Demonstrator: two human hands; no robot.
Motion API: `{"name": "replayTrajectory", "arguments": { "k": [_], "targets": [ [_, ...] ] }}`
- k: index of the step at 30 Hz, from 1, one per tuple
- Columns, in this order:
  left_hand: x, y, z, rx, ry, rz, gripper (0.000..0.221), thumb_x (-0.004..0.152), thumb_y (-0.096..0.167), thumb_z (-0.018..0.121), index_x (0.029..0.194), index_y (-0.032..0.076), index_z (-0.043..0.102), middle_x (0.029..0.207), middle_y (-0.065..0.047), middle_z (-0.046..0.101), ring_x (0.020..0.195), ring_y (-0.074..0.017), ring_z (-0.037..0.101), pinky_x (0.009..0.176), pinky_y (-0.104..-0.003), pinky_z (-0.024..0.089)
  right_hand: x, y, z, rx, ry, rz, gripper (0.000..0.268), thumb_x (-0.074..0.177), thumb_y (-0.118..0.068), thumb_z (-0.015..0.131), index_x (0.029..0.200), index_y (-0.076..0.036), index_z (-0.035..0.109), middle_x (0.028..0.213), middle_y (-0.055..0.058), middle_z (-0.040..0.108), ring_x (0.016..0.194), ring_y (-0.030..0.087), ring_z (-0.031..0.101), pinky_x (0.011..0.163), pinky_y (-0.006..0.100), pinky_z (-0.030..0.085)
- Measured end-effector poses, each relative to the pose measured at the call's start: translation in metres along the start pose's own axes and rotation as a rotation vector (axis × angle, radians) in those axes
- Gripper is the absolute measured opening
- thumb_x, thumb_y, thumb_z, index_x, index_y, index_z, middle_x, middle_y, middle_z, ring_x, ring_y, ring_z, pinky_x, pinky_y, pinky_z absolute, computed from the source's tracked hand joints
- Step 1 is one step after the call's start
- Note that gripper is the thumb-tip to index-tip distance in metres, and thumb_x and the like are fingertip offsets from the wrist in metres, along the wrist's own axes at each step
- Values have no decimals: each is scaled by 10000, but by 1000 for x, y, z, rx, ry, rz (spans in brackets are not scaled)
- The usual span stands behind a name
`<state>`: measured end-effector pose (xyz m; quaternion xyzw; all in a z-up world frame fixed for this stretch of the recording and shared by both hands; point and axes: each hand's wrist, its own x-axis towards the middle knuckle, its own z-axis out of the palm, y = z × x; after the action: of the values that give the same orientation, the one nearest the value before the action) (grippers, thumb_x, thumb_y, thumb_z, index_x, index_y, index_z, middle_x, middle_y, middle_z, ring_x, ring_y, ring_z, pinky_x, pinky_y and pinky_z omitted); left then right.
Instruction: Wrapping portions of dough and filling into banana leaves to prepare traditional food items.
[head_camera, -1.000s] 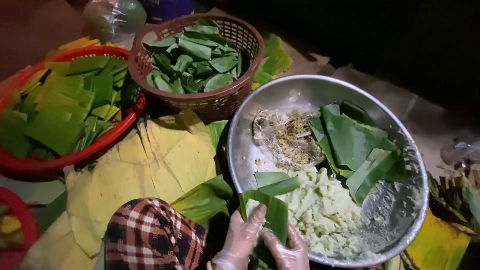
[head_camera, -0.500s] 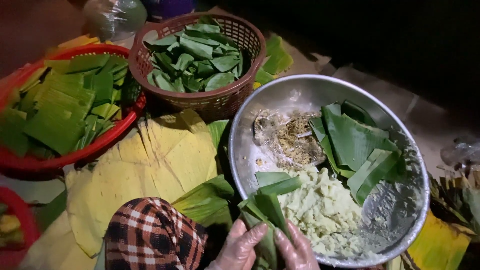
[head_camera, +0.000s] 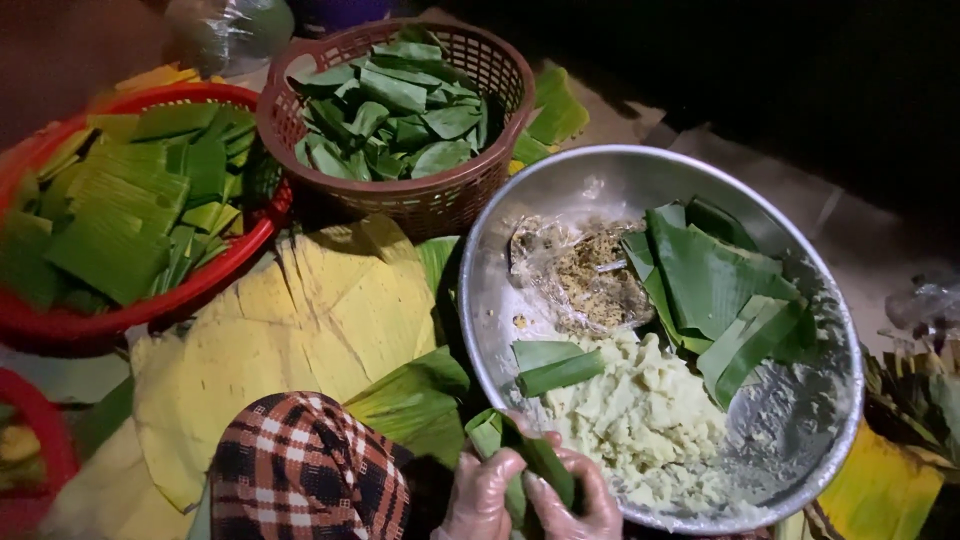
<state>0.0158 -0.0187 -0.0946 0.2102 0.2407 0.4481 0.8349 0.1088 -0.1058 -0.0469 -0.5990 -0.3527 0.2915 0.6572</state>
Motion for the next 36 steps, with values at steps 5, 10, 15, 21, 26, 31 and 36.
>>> {"name": "replayTrajectory", "arguments": {
  "k": [5,10,15,21,26,31,36],
  "targets": [
    [-22,56,32,-75,-124,-127,182,870,198,742,1050,168,741,996,-103,814,893,-221,757,929,-556,574,26,-30,-11,-7,-700,145,559,966,-244,590,1470,-26,484,1491,215,590,1383,386,573,1146,609,391],
    [-9,40,39,461,302,-74,402,980,419,459,804,131,677,780,-81,712,786,-264,656,835,-523,474,7,-71,47,-138,-297,353,545,906,-108,573,1447,-53,589,1420,125,632,1234,211,547,1026,314,352],
    [-12,74,63,308,376,-174,412,942,419,577,746,63,640,768,-133,655,741,-286,592,746,-488,520,13,-36,30,-226,-286,86,469,984,-127,467,1442,-61,544,1387,197,673,1204,270,752,1066,306,580],
    [-6,79,63,2,22,-279,262,915,224,679,1110,51,657,969,-188,768,933,-291,745,865,-409,611,27,-20,1,-8,-560,482,634,936,-271,598,1523,-70,468,1549,109,594,1417,261,561,1160,401,400],
    [11,50,53,136,258,1,505,1055,361,424,671,56,547,600,-84,518,662,-258,597,792,-419,544,5,352,-104,-446,-552,-81,421,1069,-153,347,1436,-8,494,1442,37,618,1299,62,605,1138,133,363],
    [11,53,41,12,-46,-130,310,847,225,785,1079,61,662,817,-114,716,807,-264,731,878,-466,622,10,57,7,100,136,202,294,818,39,671,1107,31,727,1104,107,755,1143,173,653,1125,327,441],
    [10,59,57,211,233,-91,518,978,447,453,663,68,614,782,-171,697,857,-327,698,944,-531,536,37,21,18,-359,-623,-482,486,966,-141,563,1345,147,464,1531,334,455,1489,431,381,1256,594,170]
  ]
}}
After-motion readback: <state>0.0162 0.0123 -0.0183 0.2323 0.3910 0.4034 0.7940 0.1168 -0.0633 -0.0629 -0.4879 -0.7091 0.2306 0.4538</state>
